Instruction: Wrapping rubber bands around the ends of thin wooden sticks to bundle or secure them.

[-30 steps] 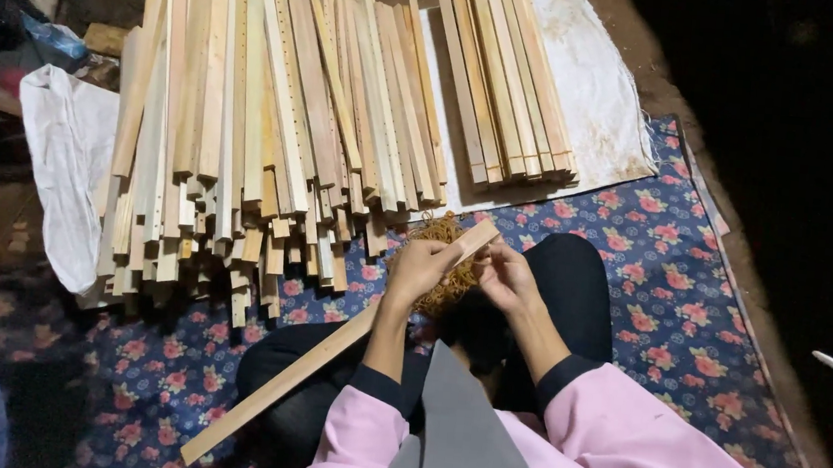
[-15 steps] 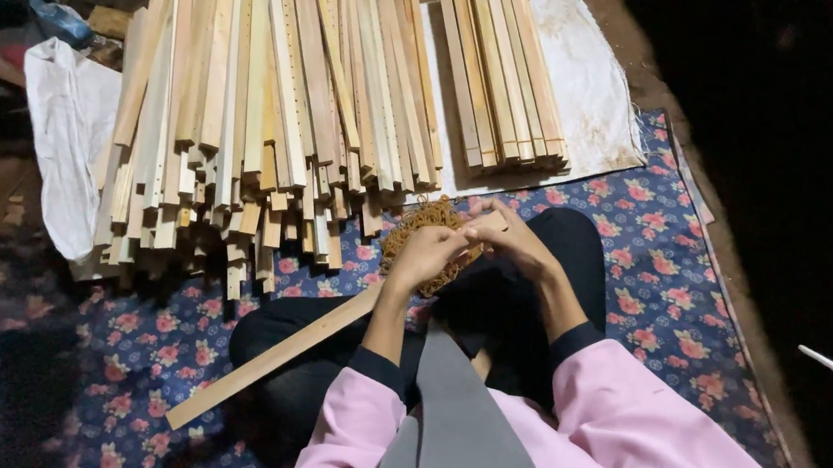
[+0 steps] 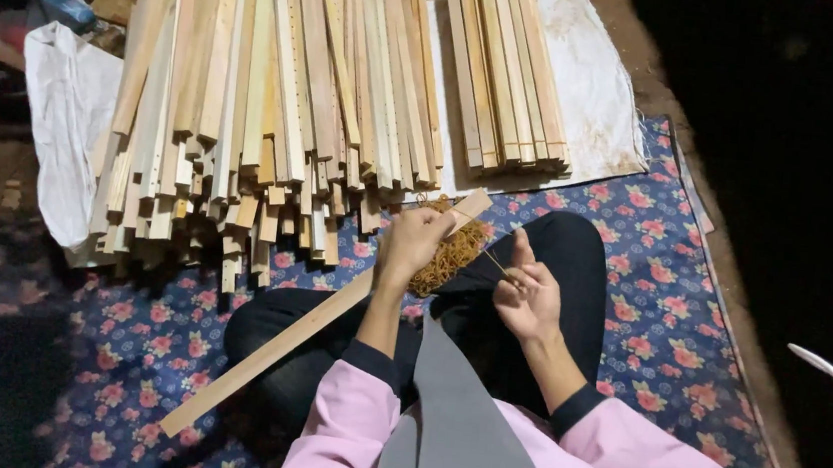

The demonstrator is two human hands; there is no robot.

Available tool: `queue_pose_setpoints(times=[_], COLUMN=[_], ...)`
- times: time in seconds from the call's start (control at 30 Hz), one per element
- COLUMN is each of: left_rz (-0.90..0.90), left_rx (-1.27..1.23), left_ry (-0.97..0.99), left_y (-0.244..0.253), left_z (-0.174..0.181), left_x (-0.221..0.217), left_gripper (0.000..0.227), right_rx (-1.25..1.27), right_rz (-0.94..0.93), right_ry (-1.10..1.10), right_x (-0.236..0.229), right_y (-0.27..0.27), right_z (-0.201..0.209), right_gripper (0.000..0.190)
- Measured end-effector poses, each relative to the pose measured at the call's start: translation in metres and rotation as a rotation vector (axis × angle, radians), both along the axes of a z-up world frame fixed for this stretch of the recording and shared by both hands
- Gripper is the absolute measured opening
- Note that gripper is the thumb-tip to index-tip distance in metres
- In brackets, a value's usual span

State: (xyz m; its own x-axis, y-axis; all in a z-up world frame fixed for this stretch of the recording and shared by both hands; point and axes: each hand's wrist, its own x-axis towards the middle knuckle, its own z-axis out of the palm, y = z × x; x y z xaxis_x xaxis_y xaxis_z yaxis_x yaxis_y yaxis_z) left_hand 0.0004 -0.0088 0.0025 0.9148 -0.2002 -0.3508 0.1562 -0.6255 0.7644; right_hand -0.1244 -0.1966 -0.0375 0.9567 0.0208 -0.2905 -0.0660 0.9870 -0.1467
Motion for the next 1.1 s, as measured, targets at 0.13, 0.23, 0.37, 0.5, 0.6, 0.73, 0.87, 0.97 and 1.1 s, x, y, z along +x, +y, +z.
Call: queue_pose_setpoints(times=[0.13,0.23,0.37,0.5,0.6,0.73,0.87,0.97,1.1], left_rz=[-0.039,-0.059,-0.115,-0.179,-0.25,-0.327,-0.532,-0.68,-0.708], left_rx=[0.008,0.028,0.039,0.026,-0.015,-0.014,0.083,0.216,0.254], left_ry=[0.057,0.069,0.08,0.106,0.123,0.159,0.28,0.357,0.372], left_y=[0.0,0.006,0.014,0.01,0.011,0.011,0.0,-0.011,-0.01], left_z=[0.056,0.045,0.038,0.022,-0.017,-0.003,-0.025,-0.011,-0.009], left_x=[-0.028,-0.03,-0.029,-0.034,-0.028,-0.032,-0.028,-0.033,-0.014], left_gripper=[0.052,0.054,0.054,0.046,0.048,0.048,0.044,0.046,0.037], right_rx=[0.084,-0.081,-0.649,-1.001,-1.023,-1.028,-1.036,-1.159,-1.309], right_rz=[-0.002,0.013,0.107,0.376,0.547,0.646,0.722,0.752,0.826], right_ry=[0.082,0.368,0.292,0.141,0.057,0.039,-0.072,-0.118,-0.155], right_x=[0.044,0.061,0.06,0.068,0.074,0.079,0.08,0.077,0.063], right_y=[0.004,0.006,-0.003,-0.025,-0.044,-0.045,-0.036,-0.037,-0.048], right_z=[-0.04,-0.054,-0.032,-0.032,-0.037,-0.03,-0.02,-0.027,-0.015], right_gripper=[0.066,0.043,0.045,0.04,0.03,0.034,0.041,0.047,0.053])
